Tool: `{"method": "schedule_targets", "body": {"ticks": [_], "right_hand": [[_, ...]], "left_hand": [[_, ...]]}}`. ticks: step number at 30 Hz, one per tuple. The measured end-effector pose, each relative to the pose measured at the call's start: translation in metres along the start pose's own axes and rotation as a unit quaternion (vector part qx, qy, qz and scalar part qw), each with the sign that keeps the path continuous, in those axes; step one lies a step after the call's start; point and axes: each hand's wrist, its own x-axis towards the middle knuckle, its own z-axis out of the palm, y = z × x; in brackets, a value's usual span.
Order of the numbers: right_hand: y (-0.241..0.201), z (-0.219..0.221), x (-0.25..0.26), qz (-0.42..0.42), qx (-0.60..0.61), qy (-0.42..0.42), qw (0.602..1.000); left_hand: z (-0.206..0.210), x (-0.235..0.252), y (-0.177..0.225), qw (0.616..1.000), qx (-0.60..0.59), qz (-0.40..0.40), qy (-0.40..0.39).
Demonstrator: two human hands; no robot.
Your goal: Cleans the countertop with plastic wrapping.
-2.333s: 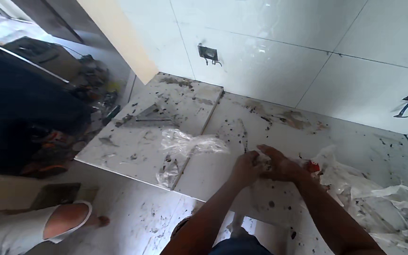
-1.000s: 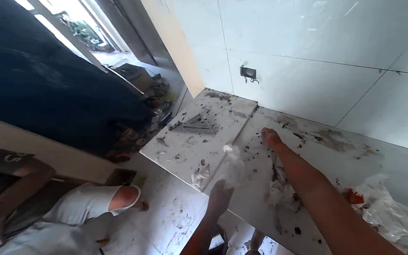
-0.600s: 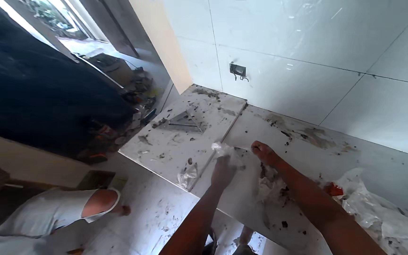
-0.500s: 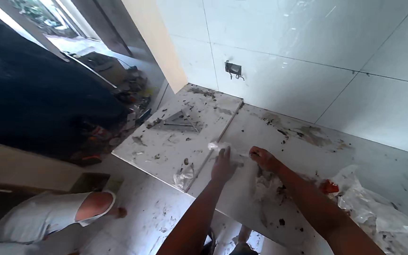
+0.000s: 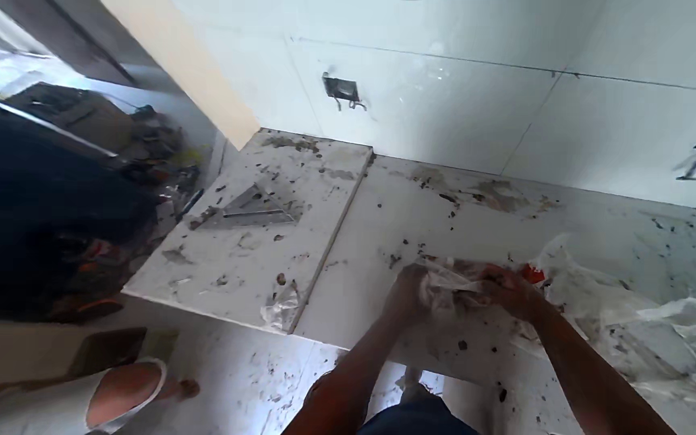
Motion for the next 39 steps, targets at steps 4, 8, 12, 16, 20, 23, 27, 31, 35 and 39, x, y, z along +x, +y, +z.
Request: {"method": "schedule_targets", "body": {"ticks": [4, 8, 12, 16, 20, 23, 27, 31, 35, 39], "right_hand": [[0.025, -0.011, -0.034, 0.033, 0.051, 0.084, 0.995], [0.041, -0.016, -0.062, 0.006, 0.077, 0.121, 0.99], [0.044, -0.014, -0.079, 0.002, 0.099, 0.152, 0.983], [0.042, -0.05, -0.119, 0.095, 0.0, 0.241, 0.966], [0.09, -0.126, -0.189, 0.268, -0.253, 0.393, 0.842], [0.151, -0.178, -0.24, 0.435, -0.188, 0.489, 0.733], [0.212, -0.2, -0.264, 0.5, -0.053, 0.509, 0.698], [0.215, -0.182, -0.234, 0.41, 0.008, 0.607, 0.681], [0.199, -0.156, -0.199, 0.37, 0.068, 0.694, 0.613], [0.169, -0.117, -0.173, 0.324, 0.128, 0.713, 0.608]], "left_hand": [[0.019, 0.003, 0.023, 0.997, 0.052, 0.033, -0.048], [0.037, 0.012, 0.04, 0.973, 0.196, 0.042, -0.116], [0.061, 0.021, 0.037, 0.965, 0.241, 0.069, -0.075], [0.065, 0.038, 0.03, 0.968, 0.228, 0.105, -0.025], [0.062, 0.044, 0.027, 0.972, 0.191, 0.133, 0.012], [0.061, 0.046, 0.027, 0.974, 0.186, 0.126, 0.019], [0.061, 0.046, 0.03, 0.977, 0.184, 0.102, 0.016], [0.06, 0.047, 0.027, 0.981, 0.158, 0.109, 0.021], [0.059, 0.046, 0.029, 0.983, 0.153, 0.103, 0.017], [0.062, 0.046, 0.027, 0.98, 0.158, 0.117, 0.029]]}}
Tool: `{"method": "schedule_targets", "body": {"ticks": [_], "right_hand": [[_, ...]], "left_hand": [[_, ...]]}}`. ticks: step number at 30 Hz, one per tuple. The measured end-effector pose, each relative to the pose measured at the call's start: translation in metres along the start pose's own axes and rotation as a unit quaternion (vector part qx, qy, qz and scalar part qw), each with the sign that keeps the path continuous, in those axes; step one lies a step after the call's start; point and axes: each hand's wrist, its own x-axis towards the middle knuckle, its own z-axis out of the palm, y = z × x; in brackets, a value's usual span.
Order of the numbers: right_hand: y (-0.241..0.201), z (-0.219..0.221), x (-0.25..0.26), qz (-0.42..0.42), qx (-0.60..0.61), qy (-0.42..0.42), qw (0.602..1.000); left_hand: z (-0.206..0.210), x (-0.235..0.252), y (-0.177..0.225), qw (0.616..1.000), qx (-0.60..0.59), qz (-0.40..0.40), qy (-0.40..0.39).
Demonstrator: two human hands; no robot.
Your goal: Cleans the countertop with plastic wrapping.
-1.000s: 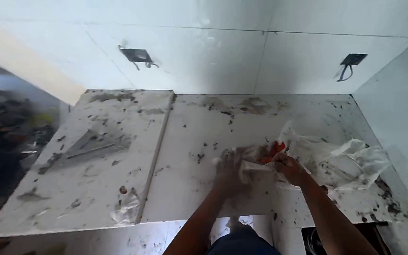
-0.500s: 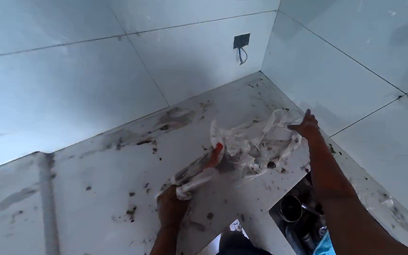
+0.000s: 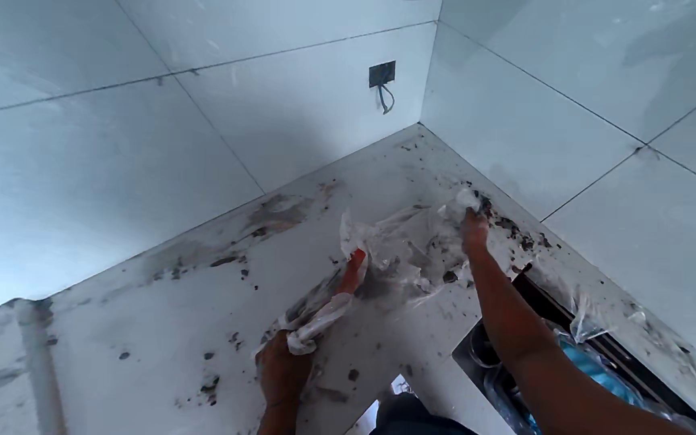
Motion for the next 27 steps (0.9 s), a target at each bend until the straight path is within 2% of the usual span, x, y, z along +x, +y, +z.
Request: {"method": "schedule_targets", "body": {"ticks": [4, 7, 11, 14, 18, 20, 22, 24, 25, 26, 27], "right_hand": [[-0.014, 0.016, -0.061, 0.019, 0.079, -0.059, 0.995], [-0.033, 0.02, -0.114, 0.022, 0.083, -0.116, 0.989], [-0.044, 0.031, -0.171, 0.036, 0.137, -0.192, 0.971], [-0.049, 0.042, -0.201, 0.061, 0.204, -0.215, 0.953], [-0.05, 0.052, -0.233, 0.042, 0.207, -0.261, 0.942], [-0.052, 0.058, -0.239, 0.018, 0.189, -0.313, 0.93], [-0.057, 0.055, -0.23, -0.038, 0.113, -0.407, 0.906], [-0.072, 0.034, -0.211, -0.126, 0.006, -0.524, 0.843], [-0.082, 0.021, -0.198, -0.168, -0.03, -0.556, 0.813], [-0.091, 0.007, -0.182, -0.205, -0.051, -0.551, 0.807], [-0.099, -0.003, -0.164, -0.222, -0.065, -0.51, 0.828]], "left_hand": [[0.0, 0.0, -0.001, 1.0, 0.01, 0.006, -0.004], [-0.003, -0.001, 0.001, 1.0, 0.004, 0.0, -0.007], [-0.006, -0.005, -0.001, 0.999, -0.042, 0.005, 0.004], [-0.009, -0.006, -0.004, 0.997, -0.076, 0.006, -0.006], [-0.017, 0.0, -0.002, 0.996, -0.067, -0.026, -0.044], [-0.017, 0.005, 0.0, 0.996, -0.066, -0.036, -0.04], [-0.013, 0.004, -0.001, 0.995, -0.086, -0.042, -0.028], [-0.012, 0.002, -0.004, 0.994, -0.094, -0.046, -0.026], [-0.014, 0.002, -0.005, 0.994, -0.094, -0.046, -0.028], [-0.015, 0.002, -0.005, 0.994, -0.094, -0.047, -0.03], [-0.015, 0.001, -0.005, 0.994, -0.09, -0.047, -0.031]]}}
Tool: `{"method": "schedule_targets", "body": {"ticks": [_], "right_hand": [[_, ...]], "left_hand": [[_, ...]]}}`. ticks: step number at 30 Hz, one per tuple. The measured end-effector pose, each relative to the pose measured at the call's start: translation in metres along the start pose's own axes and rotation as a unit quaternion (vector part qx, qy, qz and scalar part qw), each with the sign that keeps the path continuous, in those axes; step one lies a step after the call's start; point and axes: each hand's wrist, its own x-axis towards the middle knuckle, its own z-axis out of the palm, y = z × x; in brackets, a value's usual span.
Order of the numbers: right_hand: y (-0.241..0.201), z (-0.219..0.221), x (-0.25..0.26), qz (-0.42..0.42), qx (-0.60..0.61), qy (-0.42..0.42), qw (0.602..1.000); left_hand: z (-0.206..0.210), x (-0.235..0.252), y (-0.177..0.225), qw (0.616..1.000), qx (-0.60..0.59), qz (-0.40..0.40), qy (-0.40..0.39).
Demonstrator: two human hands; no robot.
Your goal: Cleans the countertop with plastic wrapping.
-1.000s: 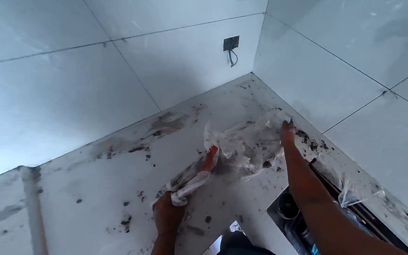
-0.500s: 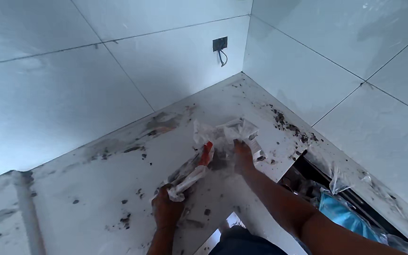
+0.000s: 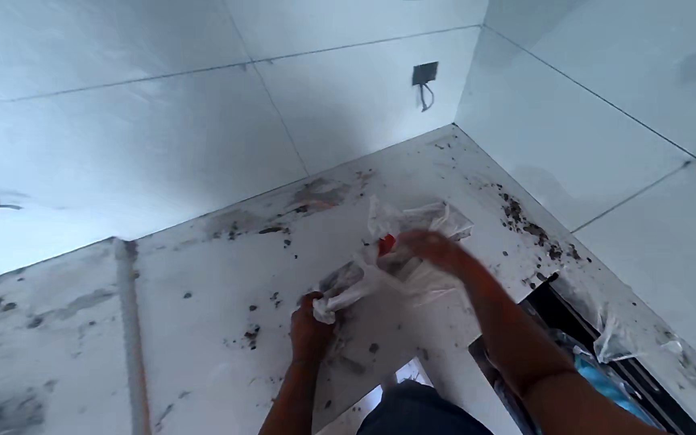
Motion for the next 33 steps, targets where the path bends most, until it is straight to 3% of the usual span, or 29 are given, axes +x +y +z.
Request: {"method": "schedule_targets", "body": {"ticks": [3, 6, 8, 11, 15, 18, 27, 33], "right_hand": [[0.052, -0.058, 0.05, 0.113, -0.156, 0.176, 0.966], [0.114, -0.078, 0.095, 0.243, -0.301, 0.177, 0.905], [0.132, -0.08, 0.108, 0.27, -0.346, 0.183, 0.88], [0.145, -0.083, 0.114, 0.238, -0.294, 0.271, 0.885], [0.149, -0.078, 0.112, 0.181, -0.092, 0.365, 0.909], [0.128, -0.051, 0.102, 0.176, -0.058, 0.326, 0.927], [0.04, 0.084, 0.022, 0.14, -0.083, 0.107, 0.981], [0.01, 0.146, -0.019, 0.083, -0.071, -0.004, 0.994]], "left_hand": [[0.001, 0.0, -0.003, 1.0, 0.023, -0.01, -0.014], [0.005, 0.002, -0.003, 0.999, 0.025, -0.003, -0.021], [0.003, 0.002, -0.002, 0.999, 0.025, -0.006, -0.021], [0.002, 0.001, -0.001, 0.999, 0.027, -0.014, -0.024], [0.001, 0.002, -0.001, 0.999, 0.032, -0.012, -0.035], [0.002, 0.002, -0.003, 0.999, 0.043, -0.004, -0.033], [0.0, -0.001, 0.0, 0.998, 0.039, -0.001, -0.041], [0.007, -0.01, -0.001, 0.984, 0.115, 0.104, -0.082]]}}
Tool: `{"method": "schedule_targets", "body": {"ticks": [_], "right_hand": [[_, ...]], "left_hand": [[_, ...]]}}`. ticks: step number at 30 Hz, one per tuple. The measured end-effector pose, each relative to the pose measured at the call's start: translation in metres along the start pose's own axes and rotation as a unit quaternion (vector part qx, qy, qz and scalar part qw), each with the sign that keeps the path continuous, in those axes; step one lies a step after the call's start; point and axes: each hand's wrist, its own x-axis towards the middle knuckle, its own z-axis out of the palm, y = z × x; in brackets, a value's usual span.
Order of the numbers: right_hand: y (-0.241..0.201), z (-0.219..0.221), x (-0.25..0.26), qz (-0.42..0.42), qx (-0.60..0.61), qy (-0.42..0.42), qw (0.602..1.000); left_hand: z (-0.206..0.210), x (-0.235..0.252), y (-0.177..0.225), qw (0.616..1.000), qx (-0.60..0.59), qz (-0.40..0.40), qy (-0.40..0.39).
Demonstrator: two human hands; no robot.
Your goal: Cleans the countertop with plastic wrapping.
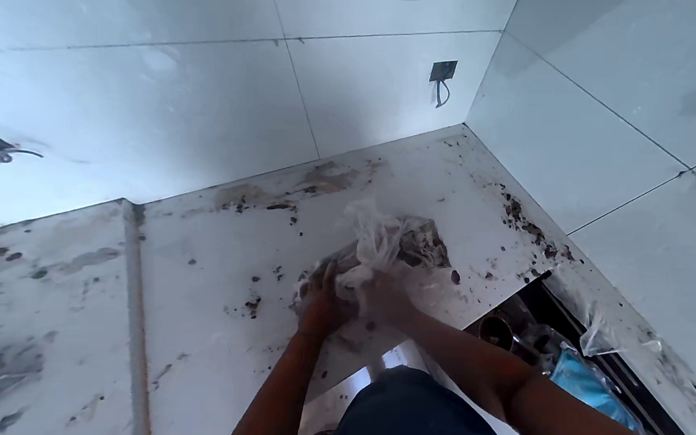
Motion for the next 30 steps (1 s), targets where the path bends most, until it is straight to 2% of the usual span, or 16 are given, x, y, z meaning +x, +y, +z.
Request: {"method": "schedule_targets", "body": {"ticks": [2, 4, 7, 9, 11, 12, 14, 16, 18, 19, 21, 23, 24, 27, 30], "right_hand": [[-0.008, 0.006, -0.002, 0.021, -0.016, -0.034, 0.999], [-0.011, 0.005, -0.003, 0.031, -0.047, -0.075, 0.996], [-0.004, -0.005, -0.014, -0.046, -0.098, -0.121, 0.987], [0.002, -0.022, -0.03, -0.106, -0.097, -0.095, 0.985], [0.017, -0.044, -0.043, -0.128, -0.062, 0.008, 0.99], [0.026, -0.059, -0.048, -0.095, -0.058, 0.062, 0.992], [0.047, -0.095, -0.054, 0.051, -0.083, 0.115, 0.989], [0.08, -0.121, -0.05, 0.203, -0.085, 0.112, 0.969], [0.114, -0.128, -0.041, 0.287, -0.081, 0.089, 0.95], [0.124, -0.125, -0.035, 0.302, -0.073, 0.087, 0.947], [0.127, -0.116, -0.025, 0.307, -0.063, 0.095, 0.945], [0.121, -0.11, -0.014, 0.299, -0.054, 0.096, 0.948], [0.12, -0.108, -0.007, 0.292, -0.047, 0.09, 0.951], [0.121, -0.104, 0.006, 0.267, -0.009, 0.074, 0.961], [0.126, -0.103, 0.01, 0.249, 0.038, 0.065, 0.966]], "left_hand": [[0.002, -0.006, 0.005, 0.998, -0.022, 0.061, -0.004], [0.009, -0.007, 0.007, 0.99, -0.063, 0.121, 0.033], [0.009, -0.004, 0.019, 0.987, -0.081, 0.125, 0.063], [0.005, -0.001, 0.029, 0.986, -0.094, 0.113, 0.08], [0.001, 0.003, 0.032, 0.984, -0.099, 0.099, 0.109], [-0.003, 0.005, 0.033, 0.986, -0.097, 0.088, 0.107], [-0.019, 0.008, 0.04, 0.996, -0.068, 0.042, 0.035], [-0.047, 0.013, 0.053, 0.993, 0.016, -0.027, -0.112], [-0.076, 0.022, 0.074, 0.973, 0.072, -0.068, -0.207], [-0.088, 0.026, 0.087, 0.972, 0.079, -0.07, -0.208], [-0.101, 0.04, 0.122, 0.986, 0.06, -0.044, -0.152], [-0.091, 0.066, 0.158, 0.995, 0.032, 0.014, -0.089], [-0.079, 0.082, 0.172, 0.995, 0.031, 0.045, -0.084], [-0.031, 0.131, 0.192, 0.981, 0.109, 0.106, -0.123], [0.01, 0.166, 0.19, 0.968, 0.183, 0.105, -0.137]]}}
